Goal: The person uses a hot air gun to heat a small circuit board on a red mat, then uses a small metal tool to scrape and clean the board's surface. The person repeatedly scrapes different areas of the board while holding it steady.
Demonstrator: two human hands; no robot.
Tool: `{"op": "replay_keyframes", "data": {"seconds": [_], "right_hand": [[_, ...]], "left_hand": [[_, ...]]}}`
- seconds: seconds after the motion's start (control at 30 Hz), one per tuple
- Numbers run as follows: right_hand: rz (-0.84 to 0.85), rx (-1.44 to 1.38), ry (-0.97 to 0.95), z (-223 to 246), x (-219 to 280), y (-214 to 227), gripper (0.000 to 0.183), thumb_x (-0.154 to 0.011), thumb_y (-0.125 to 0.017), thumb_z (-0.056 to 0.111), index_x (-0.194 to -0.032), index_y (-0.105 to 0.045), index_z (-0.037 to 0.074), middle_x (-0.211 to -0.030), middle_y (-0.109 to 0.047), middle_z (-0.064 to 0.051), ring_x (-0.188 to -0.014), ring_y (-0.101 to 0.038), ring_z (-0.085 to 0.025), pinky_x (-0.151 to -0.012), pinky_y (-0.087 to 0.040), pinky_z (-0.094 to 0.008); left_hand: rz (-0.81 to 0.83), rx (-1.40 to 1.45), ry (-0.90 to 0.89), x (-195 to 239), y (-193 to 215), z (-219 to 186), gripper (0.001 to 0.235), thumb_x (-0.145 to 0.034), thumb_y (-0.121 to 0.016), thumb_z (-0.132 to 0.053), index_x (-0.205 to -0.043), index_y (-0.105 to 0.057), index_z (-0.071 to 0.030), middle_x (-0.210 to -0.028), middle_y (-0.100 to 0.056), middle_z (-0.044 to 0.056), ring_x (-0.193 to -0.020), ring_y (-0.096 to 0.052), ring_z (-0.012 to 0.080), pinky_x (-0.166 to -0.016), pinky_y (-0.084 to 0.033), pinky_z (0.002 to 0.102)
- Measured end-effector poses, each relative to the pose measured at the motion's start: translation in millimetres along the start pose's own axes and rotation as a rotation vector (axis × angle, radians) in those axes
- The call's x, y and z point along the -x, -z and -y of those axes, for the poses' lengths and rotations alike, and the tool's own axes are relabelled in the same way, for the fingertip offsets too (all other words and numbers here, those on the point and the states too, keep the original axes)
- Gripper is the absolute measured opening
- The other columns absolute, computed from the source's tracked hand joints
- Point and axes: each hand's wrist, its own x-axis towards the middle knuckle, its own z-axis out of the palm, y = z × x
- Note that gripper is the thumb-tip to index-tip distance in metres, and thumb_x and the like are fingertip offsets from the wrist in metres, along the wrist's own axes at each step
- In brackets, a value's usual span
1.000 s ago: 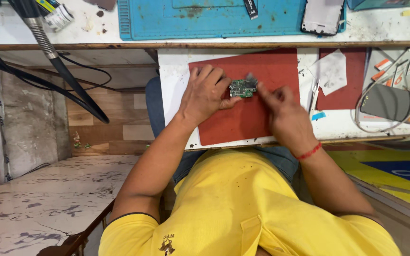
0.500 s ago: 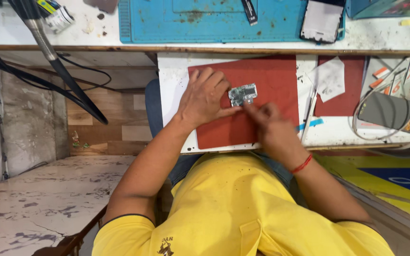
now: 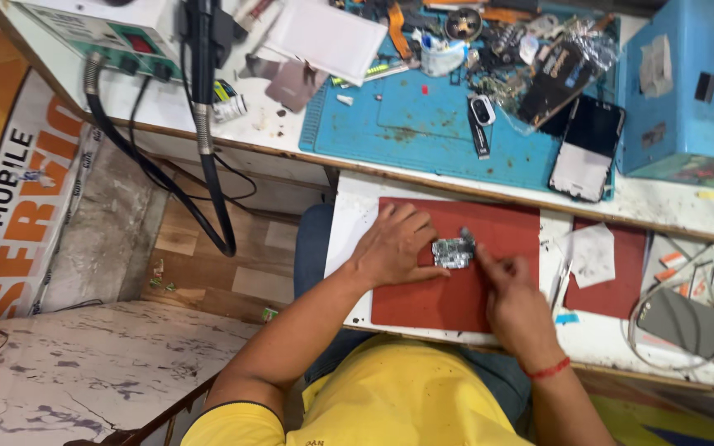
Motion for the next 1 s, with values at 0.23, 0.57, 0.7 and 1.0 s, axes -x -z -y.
{"op": "replay_keyframes", "data": {"seconds": [0.23, 0.57, 0.7, 1.0], "right_hand": [[-0.05, 0.055, -0.069, 4.8, -1.5, -1.9, 0.058, -0.089, -0.057, 0.002, -0.142, -0.059, 0.025, -0.113, -0.064, -0.015, -0.079, -0.069, -0.039, -0.068, -0.057, -0.049], [0.079, 0.068, 0.028, 16.8, 0.9, 8.5, 0.066, -0.084, -0.055, 0.0, -0.144, -0.056, 0.028, -0.117, -0.061, -0.013, -0.071, -0.068, -0.037, -0.063, -0.057, -0.048], [-0.014, 0.073, -0.025, 14.1, -2.4, 5.4, 0.059, -0.091, -0.056, 0.003, -0.144, -0.059, 0.028, -0.107, -0.062, -0.011, -0.076, -0.068, -0.037, -0.065, -0.055, -0.049], [0.024, -0.005, 0.078, 19.6, 11.9, -8.8, 0.063, -0.086, -0.052, 0.0, -0.144, -0.057, 0.027, -0.11, -0.061, -0.015, -0.08, -0.067, -0.041, -0.067, -0.055, -0.05]], "left_hand": [[0.016, 0.047, -0.023, -2.9, 4.6, 0.2, 0.057, -0.069, -0.085, -0.06, -0.094, -0.069, -0.011, -0.099, -0.058, 0.004, -0.1, -0.054, 0.0266, -0.085, -0.042, 0.046], [-0.05, 0.008, -0.002, -3.6, 1.1, -2.0, 0.05, -0.063, -0.087, -0.049, -0.089, -0.069, -0.011, -0.096, -0.059, 0.003, -0.097, -0.056, 0.0249, -0.083, -0.043, 0.044], [-0.048, 0.056, 0.004, -1.9, 2.6, -2.9, 0.052, -0.065, -0.088, -0.051, -0.091, -0.07, -0.011, -0.094, -0.059, 0.003, -0.095, -0.056, 0.0253, -0.081, -0.043, 0.045], [-0.07, 0.034, -0.012, 2.1, -1.8, 1.9, 0.049, -0.065, -0.087, -0.05, -0.088, -0.069, -0.011, -0.095, -0.058, 0.004, -0.096, -0.056, 0.0255, -0.083, -0.042, 0.043]]}}
